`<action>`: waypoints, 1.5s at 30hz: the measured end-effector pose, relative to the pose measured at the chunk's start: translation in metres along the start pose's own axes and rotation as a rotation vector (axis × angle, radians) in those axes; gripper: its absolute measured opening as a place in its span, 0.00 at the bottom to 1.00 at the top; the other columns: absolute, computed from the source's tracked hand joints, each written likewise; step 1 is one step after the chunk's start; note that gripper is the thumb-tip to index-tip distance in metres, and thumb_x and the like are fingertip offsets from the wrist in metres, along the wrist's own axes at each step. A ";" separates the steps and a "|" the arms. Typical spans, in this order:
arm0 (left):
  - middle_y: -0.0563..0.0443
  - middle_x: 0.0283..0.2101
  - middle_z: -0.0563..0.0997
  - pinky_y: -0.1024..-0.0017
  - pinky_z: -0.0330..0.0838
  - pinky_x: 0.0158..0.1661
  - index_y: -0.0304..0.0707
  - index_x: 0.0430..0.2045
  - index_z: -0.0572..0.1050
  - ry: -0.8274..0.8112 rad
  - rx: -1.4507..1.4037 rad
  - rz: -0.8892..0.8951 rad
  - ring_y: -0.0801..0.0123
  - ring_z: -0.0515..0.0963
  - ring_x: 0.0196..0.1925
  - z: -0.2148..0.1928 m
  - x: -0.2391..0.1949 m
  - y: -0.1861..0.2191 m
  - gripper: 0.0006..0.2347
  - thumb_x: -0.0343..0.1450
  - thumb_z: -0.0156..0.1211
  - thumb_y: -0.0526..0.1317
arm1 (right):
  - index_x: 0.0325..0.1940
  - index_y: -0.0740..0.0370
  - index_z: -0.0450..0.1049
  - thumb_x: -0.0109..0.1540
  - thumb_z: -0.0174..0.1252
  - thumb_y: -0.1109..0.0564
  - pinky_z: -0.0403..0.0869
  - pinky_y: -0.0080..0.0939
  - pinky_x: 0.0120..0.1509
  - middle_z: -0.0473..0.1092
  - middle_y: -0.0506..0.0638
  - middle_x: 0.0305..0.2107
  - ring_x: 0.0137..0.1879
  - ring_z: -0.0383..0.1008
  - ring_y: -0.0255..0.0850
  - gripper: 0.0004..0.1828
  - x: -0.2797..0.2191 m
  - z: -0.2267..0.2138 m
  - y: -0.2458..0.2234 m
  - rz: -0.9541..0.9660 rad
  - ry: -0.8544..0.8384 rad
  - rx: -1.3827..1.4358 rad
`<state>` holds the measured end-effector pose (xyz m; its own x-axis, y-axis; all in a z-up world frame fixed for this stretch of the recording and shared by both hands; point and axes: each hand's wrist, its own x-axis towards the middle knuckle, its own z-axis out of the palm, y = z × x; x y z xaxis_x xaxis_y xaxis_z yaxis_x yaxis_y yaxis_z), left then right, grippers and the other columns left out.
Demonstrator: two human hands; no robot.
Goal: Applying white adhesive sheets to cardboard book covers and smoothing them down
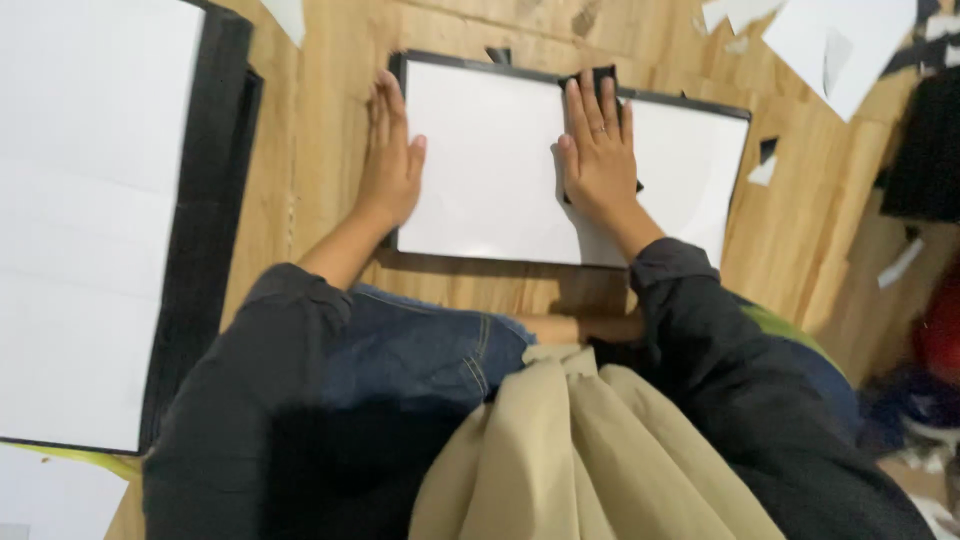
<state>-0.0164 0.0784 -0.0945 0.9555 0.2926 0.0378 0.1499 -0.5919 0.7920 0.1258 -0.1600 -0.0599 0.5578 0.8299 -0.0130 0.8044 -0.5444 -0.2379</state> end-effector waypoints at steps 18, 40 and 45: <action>0.47 0.70 0.29 0.56 0.47 0.67 0.48 0.67 0.36 -0.054 -0.049 -0.021 0.52 0.35 0.74 -0.017 0.002 0.014 0.21 0.79 0.30 0.42 | 0.69 0.66 0.46 0.65 0.44 0.62 0.46 0.58 0.75 0.45 0.61 0.66 0.73 0.43 0.58 0.29 -0.014 0.009 0.002 -0.017 0.213 0.210; 0.41 0.69 0.29 0.42 0.43 0.64 0.49 0.68 0.35 -0.084 0.891 0.040 0.49 0.31 0.71 -0.018 0.018 0.024 0.29 0.79 0.43 0.53 | 0.39 0.70 0.66 0.58 0.49 0.69 0.60 0.48 0.36 0.65 0.60 0.31 0.31 0.61 0.52 0.05 -0.047 -0.009 -0.048 -0.395 0.374 0.046; 0.40 0.69 0.31 0.38 0.32 0.63 0.50 0.68 0.37 -0.212 0.797 0.072 0.45 0.30 0.70 -0.034 0.018 0.072 0.29 0.76 0.43 0.52 | 0.44 0.68 0.69 0.59 0.51 0.64 0.66 0.48 0.42 0.68 0.57 0.37 0.40 0.63 0.50 0.10 -0.113 -0.014 -0.062 -0.278 0.085 0.304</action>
<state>0.0033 0.0666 -0.0157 0.9854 0.1326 -0.1069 0.1451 -0.9822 0.1194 0.0158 -0.2216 -0.0301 0.3530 0.9201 0.1696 0.8370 -0.2296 -0.4967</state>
